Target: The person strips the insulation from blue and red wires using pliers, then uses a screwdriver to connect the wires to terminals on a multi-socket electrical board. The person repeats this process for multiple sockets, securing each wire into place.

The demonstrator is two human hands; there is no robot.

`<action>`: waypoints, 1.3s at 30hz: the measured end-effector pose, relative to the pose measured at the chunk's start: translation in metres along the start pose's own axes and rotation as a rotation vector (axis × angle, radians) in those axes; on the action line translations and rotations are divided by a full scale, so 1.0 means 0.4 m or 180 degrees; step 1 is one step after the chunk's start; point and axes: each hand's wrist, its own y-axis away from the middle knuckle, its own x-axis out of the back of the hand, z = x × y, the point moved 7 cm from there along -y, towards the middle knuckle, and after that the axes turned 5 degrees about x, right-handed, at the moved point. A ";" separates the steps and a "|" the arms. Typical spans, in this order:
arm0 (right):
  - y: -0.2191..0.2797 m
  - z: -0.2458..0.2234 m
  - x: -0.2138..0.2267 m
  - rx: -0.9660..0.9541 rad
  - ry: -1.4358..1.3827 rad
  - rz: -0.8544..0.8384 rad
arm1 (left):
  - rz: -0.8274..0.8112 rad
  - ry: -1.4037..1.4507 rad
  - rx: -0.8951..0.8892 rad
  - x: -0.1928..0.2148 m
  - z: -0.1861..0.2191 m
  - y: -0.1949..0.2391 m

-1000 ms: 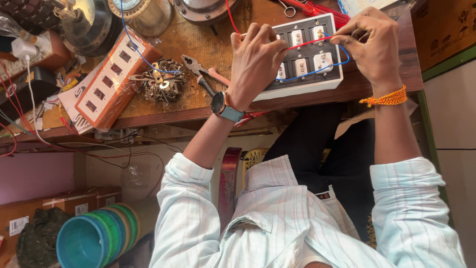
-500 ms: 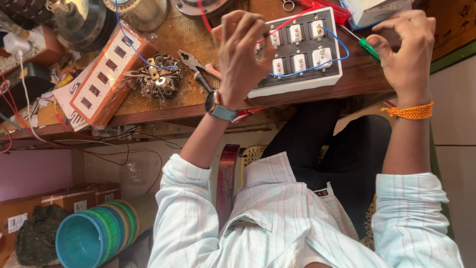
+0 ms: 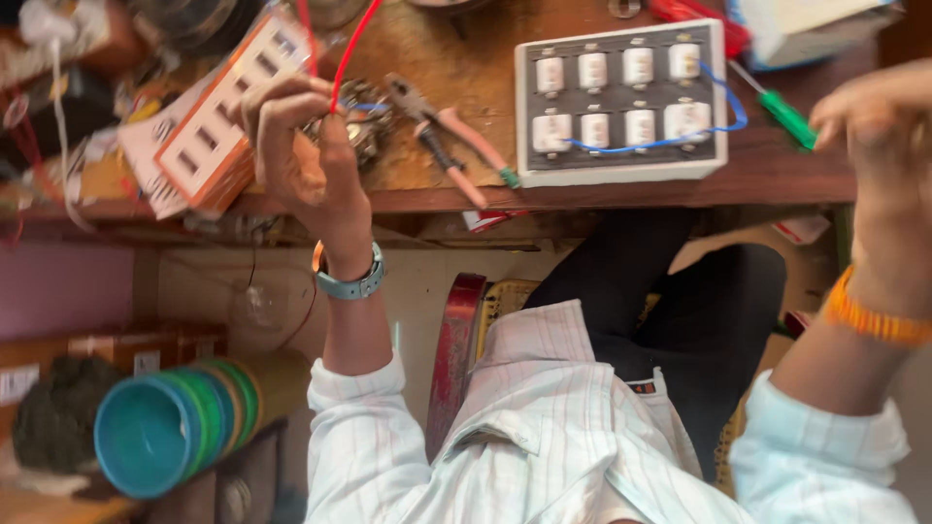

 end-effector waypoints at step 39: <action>0.084 -0.176 -0.689 -0.1985 -0.2692 -0.1772 | -0.1351 -0.1276 -0.0208 -0.027 0.016 -0.037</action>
